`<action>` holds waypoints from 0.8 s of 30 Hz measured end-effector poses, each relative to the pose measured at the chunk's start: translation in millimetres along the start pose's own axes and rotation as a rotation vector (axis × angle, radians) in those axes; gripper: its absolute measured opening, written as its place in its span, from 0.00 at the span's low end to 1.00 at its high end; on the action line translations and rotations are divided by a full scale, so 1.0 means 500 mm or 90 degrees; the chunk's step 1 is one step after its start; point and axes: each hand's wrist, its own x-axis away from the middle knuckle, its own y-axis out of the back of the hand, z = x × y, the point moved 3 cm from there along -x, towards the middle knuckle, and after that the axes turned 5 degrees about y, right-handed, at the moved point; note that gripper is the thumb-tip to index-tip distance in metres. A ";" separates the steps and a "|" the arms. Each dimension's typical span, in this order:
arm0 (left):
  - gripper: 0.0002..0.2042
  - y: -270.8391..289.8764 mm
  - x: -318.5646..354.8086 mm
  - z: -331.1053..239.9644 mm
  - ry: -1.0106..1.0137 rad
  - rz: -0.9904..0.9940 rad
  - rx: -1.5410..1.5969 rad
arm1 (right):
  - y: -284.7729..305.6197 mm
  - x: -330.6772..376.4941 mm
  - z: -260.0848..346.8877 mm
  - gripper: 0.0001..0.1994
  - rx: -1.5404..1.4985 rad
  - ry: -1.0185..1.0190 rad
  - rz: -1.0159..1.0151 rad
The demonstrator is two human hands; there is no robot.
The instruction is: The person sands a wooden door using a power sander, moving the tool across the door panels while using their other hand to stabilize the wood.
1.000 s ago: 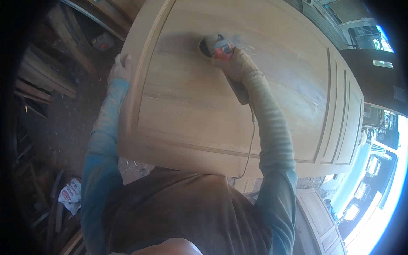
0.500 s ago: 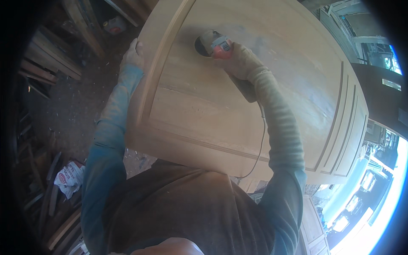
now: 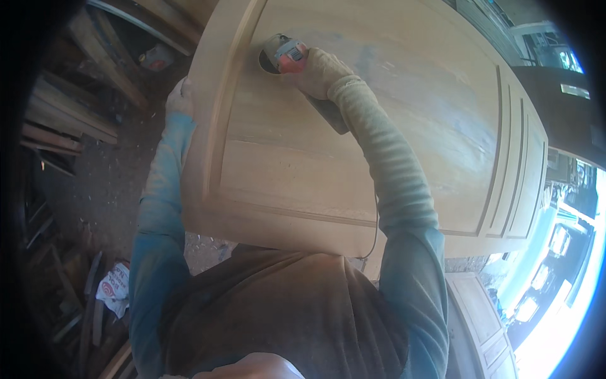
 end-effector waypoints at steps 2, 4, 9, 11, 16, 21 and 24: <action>0.25 -0.008 -0.002 -0.009 0.028 -0.005 -0.021 | 0.004 0.018 -0.050 0.34 -0.018 0.004 -0.066; 0.26 -0.007 0.006 -0.014 0.024 -0.005 -0.003 | 0.021 0.039 -0.104 0.31 -0.012 0.018 -0.136; 0.26 -0.021 0.009 -0.027 0.057 -0.031 -0.100 | 0.143 0.095 -0.410 0.31 -0.102 -0.112 -0.285; 0.25 -0.024 0.017 -0.062 0.084 -0.022 -0.144 | 0.202 0.134 -0.516 0.33 -0.160 -0.235 -0.307; 0.27 -0.018 0.004 -0.014 0.066 -0.043 -0.138 | 0.144 0.158 -0.458 0.32 -0.058 -0.114 -0.301; 0.26 -0.022 0.003 -0.030 0.057 -0.048 -0.143 | 0.172 0.146 -0.491 0.30 -0.164 -0.175 -0.293; 0.26 -0.021 -0.009 -0.012 0.021 -0.060 -0.119 | 0.138 0.137 -0.393 0.28 -0.141 -0.042 -0.254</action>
